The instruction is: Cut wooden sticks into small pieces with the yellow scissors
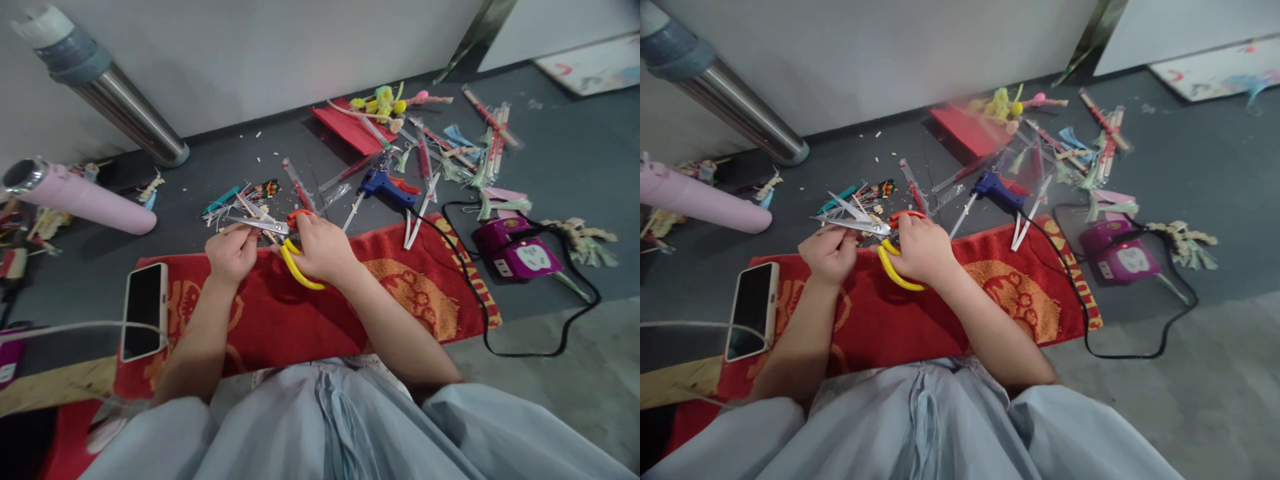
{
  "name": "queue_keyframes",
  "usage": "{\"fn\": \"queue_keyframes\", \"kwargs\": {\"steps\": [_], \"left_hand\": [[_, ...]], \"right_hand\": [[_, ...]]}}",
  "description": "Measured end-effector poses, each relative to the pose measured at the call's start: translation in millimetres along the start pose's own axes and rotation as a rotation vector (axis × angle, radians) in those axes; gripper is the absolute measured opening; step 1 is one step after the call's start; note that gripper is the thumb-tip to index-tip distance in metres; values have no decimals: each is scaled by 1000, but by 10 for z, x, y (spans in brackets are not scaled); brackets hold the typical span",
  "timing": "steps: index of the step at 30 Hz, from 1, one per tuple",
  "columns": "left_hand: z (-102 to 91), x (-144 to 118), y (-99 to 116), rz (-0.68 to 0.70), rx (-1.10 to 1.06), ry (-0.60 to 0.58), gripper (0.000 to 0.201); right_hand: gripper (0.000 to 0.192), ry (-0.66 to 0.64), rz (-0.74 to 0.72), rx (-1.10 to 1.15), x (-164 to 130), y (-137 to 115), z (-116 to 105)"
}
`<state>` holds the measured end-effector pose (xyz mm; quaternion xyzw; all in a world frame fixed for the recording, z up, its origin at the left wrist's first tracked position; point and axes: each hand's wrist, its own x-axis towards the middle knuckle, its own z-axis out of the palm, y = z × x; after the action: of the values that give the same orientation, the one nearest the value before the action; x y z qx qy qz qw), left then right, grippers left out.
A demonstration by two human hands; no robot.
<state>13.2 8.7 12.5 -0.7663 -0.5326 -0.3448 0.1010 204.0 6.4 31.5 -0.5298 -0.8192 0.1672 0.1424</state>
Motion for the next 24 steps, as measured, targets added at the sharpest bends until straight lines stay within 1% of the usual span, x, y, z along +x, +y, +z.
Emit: {"fn": "queue_keyframes", "kwargs": {"steps": [3,6,9,14,20,24], "left_hand": [[-20,31,34,-32,-90,-28,35],[-17,37,33,-63,-139,-72,37],[6,22,19,-59,-126,-73,39],[18,12,30,-13,-107,-79,39],[16,40,31,-18,-99,-119,37],[21,50,32,-28,-72,-129,38]], "right_hand": [[62,42,-11,11,8,13,24],[63,45,-21,-1,8,22,34],[65,41,-13,-33,2,23,30],[69,33,0,-40,-1,9,34],[64,30,48,-21,8,-19,71],[61,-6,72,-1,1,-47,56]]}}
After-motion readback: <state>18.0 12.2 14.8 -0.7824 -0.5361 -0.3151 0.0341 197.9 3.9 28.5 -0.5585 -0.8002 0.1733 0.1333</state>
